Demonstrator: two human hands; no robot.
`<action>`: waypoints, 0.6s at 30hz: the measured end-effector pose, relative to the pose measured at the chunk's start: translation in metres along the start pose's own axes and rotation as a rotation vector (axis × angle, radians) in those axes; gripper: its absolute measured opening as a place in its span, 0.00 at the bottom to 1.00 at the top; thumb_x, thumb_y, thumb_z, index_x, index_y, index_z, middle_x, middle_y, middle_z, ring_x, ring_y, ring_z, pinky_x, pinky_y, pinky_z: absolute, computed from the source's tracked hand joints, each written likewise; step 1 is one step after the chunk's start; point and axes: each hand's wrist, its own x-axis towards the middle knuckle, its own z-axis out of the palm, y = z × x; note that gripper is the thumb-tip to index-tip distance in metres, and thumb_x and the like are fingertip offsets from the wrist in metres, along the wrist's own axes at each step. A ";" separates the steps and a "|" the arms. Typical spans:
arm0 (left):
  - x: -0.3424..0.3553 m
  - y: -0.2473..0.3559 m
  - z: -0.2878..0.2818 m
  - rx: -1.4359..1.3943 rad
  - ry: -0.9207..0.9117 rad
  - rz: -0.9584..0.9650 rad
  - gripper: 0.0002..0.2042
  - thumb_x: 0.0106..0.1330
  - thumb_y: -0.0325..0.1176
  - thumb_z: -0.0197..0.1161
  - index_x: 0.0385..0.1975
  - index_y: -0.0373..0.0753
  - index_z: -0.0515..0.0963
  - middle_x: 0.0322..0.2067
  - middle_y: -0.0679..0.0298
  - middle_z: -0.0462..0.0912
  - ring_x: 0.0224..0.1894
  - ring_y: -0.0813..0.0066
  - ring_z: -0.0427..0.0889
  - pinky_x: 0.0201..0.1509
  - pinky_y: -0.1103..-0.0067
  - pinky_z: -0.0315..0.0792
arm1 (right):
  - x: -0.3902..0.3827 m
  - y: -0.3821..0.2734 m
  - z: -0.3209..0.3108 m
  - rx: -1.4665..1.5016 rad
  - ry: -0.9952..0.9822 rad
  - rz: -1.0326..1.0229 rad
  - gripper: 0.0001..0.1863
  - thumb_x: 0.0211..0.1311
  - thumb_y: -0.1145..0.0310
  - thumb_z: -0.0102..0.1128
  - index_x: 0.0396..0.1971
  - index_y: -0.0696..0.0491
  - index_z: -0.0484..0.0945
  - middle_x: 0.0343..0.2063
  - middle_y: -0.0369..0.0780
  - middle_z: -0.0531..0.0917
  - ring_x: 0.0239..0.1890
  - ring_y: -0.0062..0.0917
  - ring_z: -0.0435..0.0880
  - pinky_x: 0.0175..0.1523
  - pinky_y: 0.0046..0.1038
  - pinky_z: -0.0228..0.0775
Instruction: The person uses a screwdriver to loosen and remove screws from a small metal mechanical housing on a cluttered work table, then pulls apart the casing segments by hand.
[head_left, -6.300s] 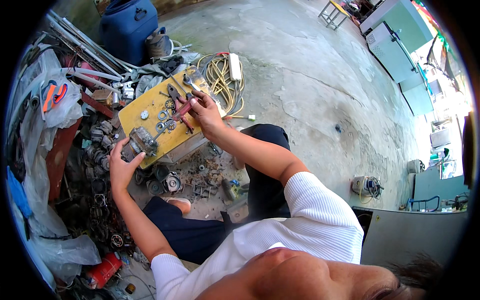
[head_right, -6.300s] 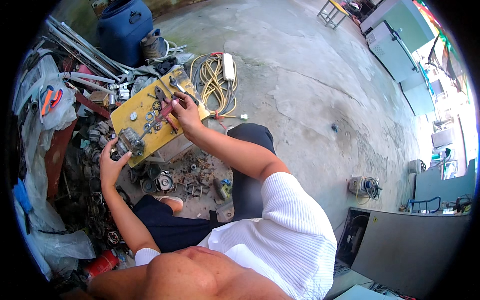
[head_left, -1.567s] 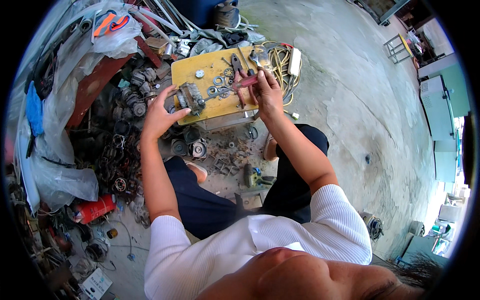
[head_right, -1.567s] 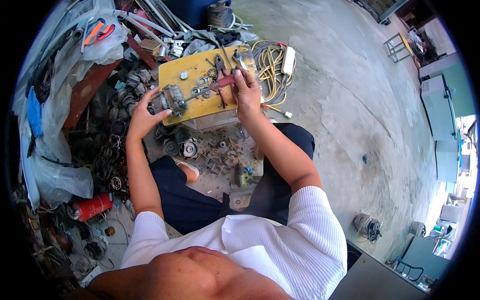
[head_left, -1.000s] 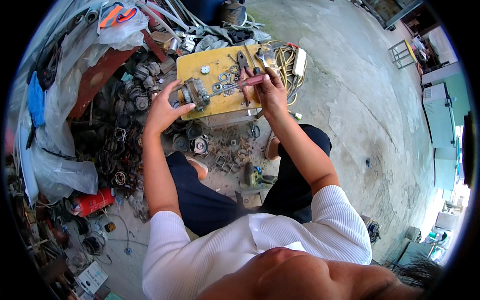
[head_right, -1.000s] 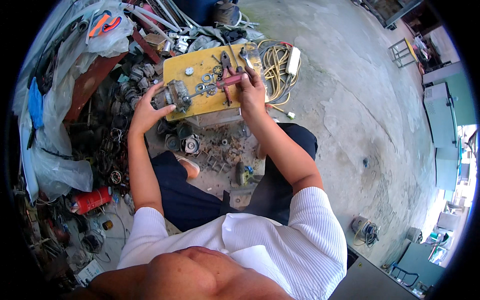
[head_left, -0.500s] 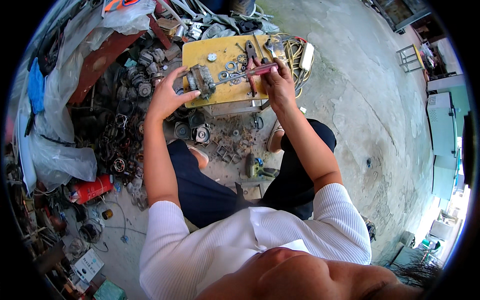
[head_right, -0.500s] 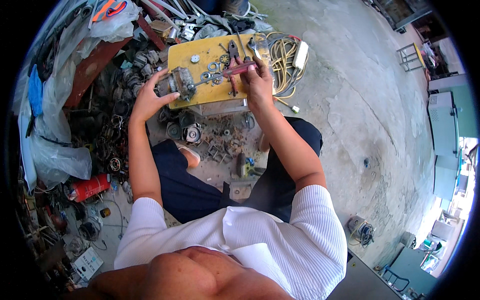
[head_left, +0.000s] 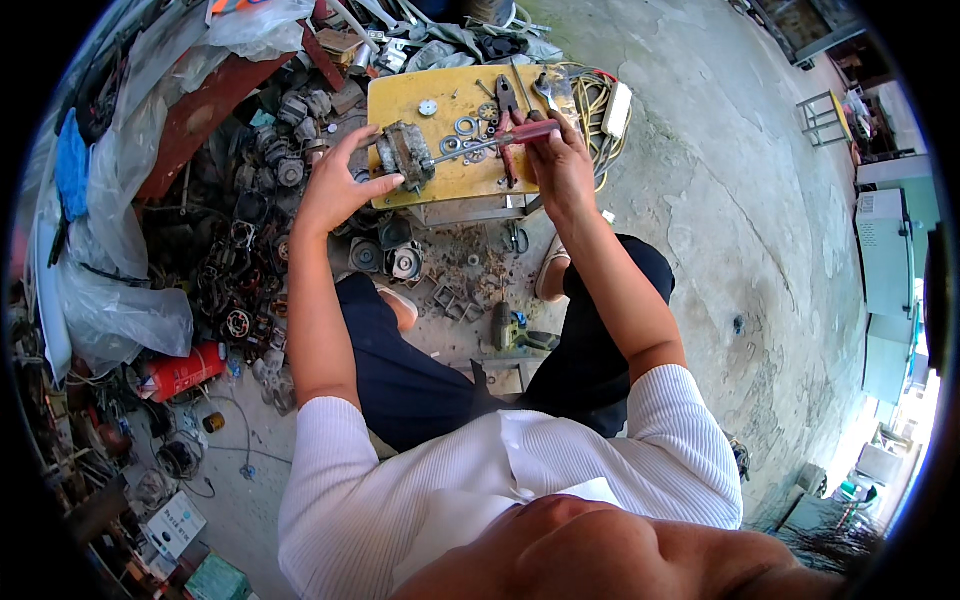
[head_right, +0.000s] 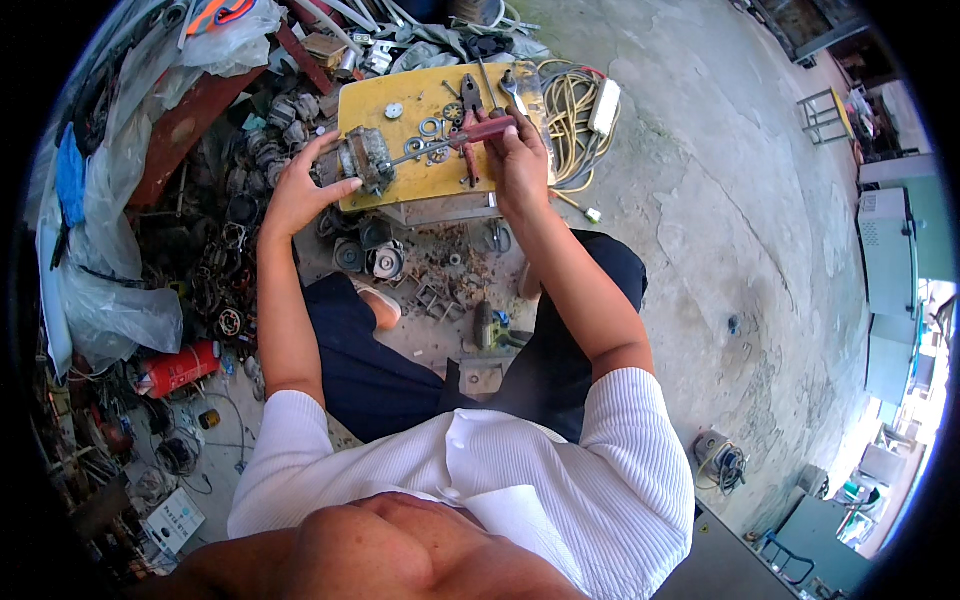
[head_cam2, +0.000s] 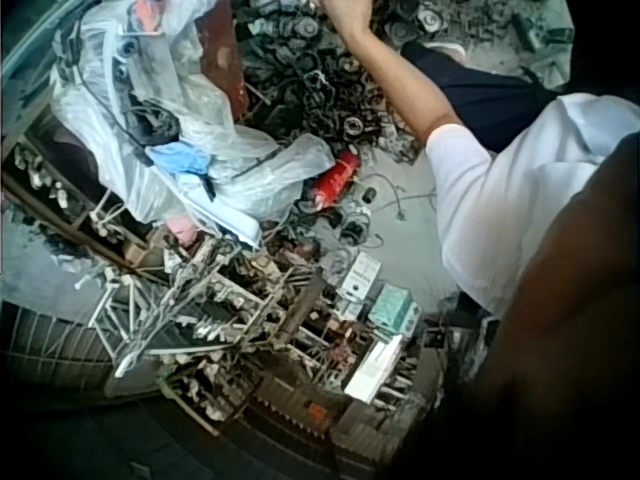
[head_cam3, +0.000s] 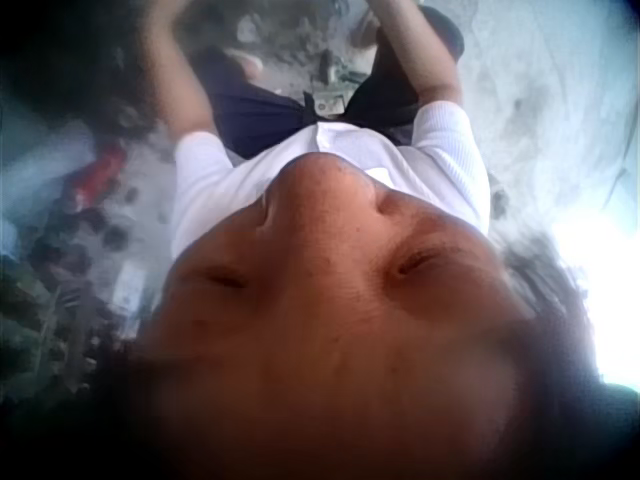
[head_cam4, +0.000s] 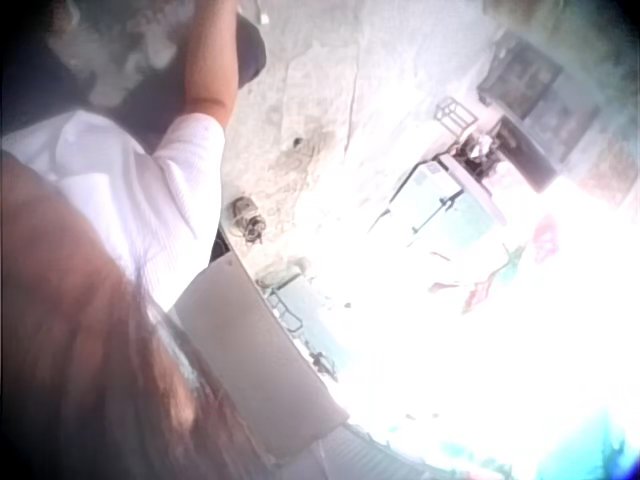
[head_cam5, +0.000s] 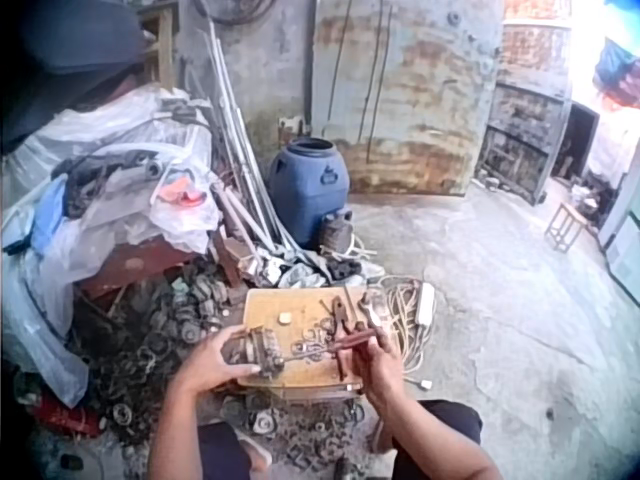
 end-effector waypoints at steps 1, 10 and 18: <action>0.000 -0.001 0.000 0.006 0.003 0.003 0.39 0.47 0.41 0.77 0.62 0.40 0.69 0.58 0.53 0.76 0.62 0.61 0.73 0.65 0.69 0.65 | -0.001 -0.002 0.002 -0.033 0.021 0.011 0.20 0.74 0.62 0.49 0.62 0.47 0.65 0.53 0.40 0.79 0.60 0.25 0.75 0.60 0.25 0.66; 0.001 -0.003 0.001 0.022 0.010 0.011 0.40 0.46 0.42 0.77 0.62 0.40 0.69 0.57 0.52 0.77 0.61 0.60 0.74 0.64 0.69 0.65 | 0.004 -0.003 -0.002 -0.068 0.003 -0.008 0.20 0.74 0.63 0.48 0.63 0.47 0.64 0.50 0.39 0.80 0.57 0.23 0.77 0.59 0.25 0.67; 0.000 -0.004 0.000 0.039 0.016 0.019 0.40 0.46 0.43 0.77 0.62 0.41 0.69 0.57 0.53 0.76 0.61 0.59 0.73 0.64 0.69 0.65 | -0.005 -0.010 0.013 -0.120 0.083 0.046 0.20 0.74 0.67 0.46 0.63 0.52 0.63 0.55 0.40 0.75 0.58 0.28 0.77 0.65 0.30 0.67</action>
